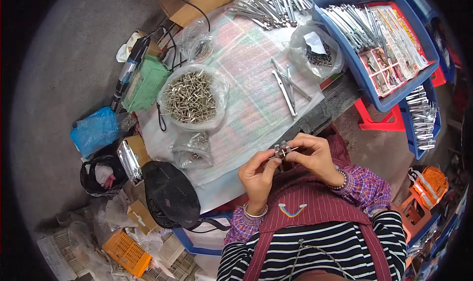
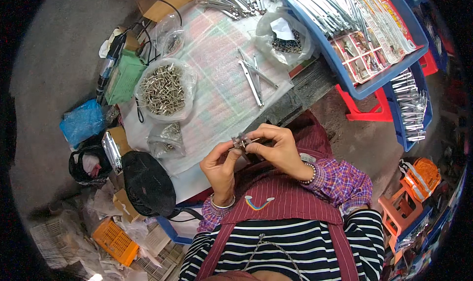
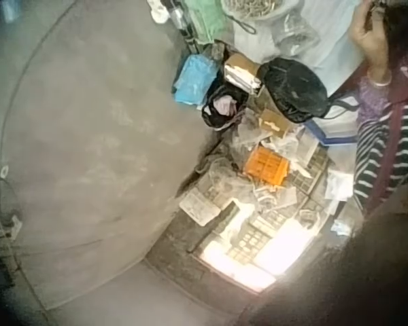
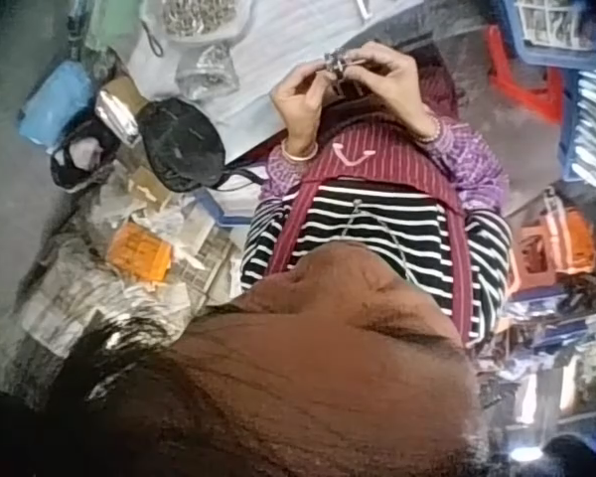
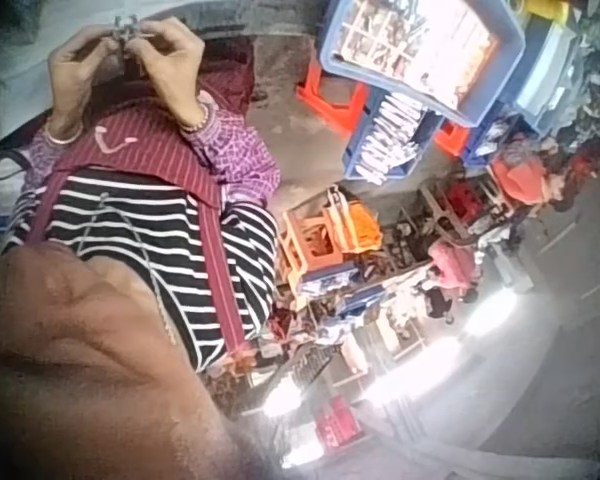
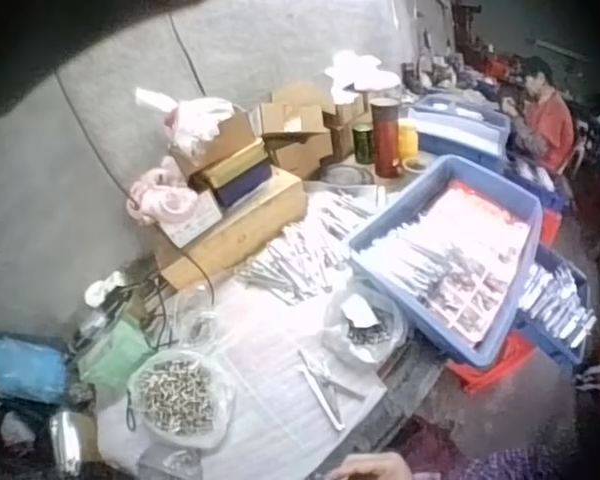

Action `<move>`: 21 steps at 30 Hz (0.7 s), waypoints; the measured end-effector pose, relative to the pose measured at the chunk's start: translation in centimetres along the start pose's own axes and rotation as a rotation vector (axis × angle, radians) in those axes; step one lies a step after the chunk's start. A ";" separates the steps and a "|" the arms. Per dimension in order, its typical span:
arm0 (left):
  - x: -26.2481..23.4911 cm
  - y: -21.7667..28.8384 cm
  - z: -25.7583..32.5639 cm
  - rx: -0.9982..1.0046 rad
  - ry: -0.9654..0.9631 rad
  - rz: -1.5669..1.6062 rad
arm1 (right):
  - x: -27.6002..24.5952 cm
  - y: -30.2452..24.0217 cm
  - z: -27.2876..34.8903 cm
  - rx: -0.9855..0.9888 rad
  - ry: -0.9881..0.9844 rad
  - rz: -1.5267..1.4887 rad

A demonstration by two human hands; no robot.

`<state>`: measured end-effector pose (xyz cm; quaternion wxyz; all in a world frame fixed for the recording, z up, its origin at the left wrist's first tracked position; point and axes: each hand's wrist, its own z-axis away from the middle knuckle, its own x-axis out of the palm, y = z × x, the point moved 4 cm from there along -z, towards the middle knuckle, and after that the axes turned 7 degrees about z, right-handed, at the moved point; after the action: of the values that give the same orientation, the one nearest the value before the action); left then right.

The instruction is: Assembling small metal components by inserting screws into brackets at a workshop bench.

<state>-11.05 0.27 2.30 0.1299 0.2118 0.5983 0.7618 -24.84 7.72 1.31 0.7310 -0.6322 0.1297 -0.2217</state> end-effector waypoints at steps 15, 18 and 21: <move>0.3 0.6 -0.3 0.116 -0.128 -0.068 | 0.4 -0.2 0.5 -0.075 0.031 0.027; 0.3 0.3 -0.2 0.153 -0.105 -0.008 | 0.5 -0.5 0.4 -0.042 0.038 0.095; 0.7 0.4 -0.4 0.006 -0.071 0.048 | 0.4 -0.2 0.1 0.092 0.009 0.032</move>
<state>-11.84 0.11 2.71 0.1320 0.2533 0.5902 0.7550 -24.45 7.63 1.59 0.7621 -0.5949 0.1327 -0.2183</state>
